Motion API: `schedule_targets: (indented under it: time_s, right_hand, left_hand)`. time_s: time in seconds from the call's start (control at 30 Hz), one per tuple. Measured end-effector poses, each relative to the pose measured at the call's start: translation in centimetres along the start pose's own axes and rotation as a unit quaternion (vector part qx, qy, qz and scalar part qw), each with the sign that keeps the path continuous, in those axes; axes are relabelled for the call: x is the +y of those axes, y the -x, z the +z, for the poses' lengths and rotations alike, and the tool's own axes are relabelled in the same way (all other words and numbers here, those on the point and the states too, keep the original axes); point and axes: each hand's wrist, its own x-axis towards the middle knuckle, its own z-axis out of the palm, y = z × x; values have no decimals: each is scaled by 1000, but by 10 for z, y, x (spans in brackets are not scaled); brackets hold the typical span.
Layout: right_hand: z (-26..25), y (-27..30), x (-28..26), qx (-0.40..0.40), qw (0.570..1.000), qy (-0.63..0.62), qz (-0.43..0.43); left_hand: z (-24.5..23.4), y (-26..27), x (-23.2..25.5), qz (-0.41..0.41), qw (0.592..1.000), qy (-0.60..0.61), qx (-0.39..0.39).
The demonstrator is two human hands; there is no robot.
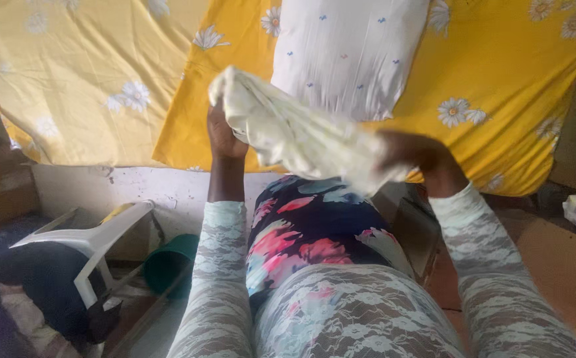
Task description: The person puts a white patterned pillowcase onto a pillow on a yellow floral bedsheet. They repeatedly insert the pillow, shake the case to align it, and smooth the fabric by hand.
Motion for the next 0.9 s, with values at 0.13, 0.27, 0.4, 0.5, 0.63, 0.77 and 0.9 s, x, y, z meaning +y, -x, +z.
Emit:
schedule_targets:
  time_s: [0.13, 0.27, 0.4, 0.5, 0.63, 0.77, 0.9]
  right_hand:
    - [14, 6, 4, 41, 998, -43, -37]
    - [-5, 17, -10, 169, 959, -156, -165]
    - [-34, 26, -30, 262, 884, -244, -300]
    - [-39, 18, -32, 285, 850, -294, -331]
    - [-35, 13, -27, 257, 863, -319, -295]
    - [-29, 35, -2, 134, 966, -173, -137]
    - [-32, 48, 19, -29, 998, 30, 53]
  left_hand:
    - [0, -1, -10, -35, 999, 22, -9]
    - [-11, 8, -18, -97, 983, -144, -67]
    - [-15, 30, -35, -132, 830, -467, -275]
    - [7, 52, -45, -322, 825, -346, -311]
    - [27, 57, -40, -341, 881, -207, -253]
    - [13, 38, -18, -62, 981, -163, -85]
    - [19, 25, -10, -20, 998, -36, -36]
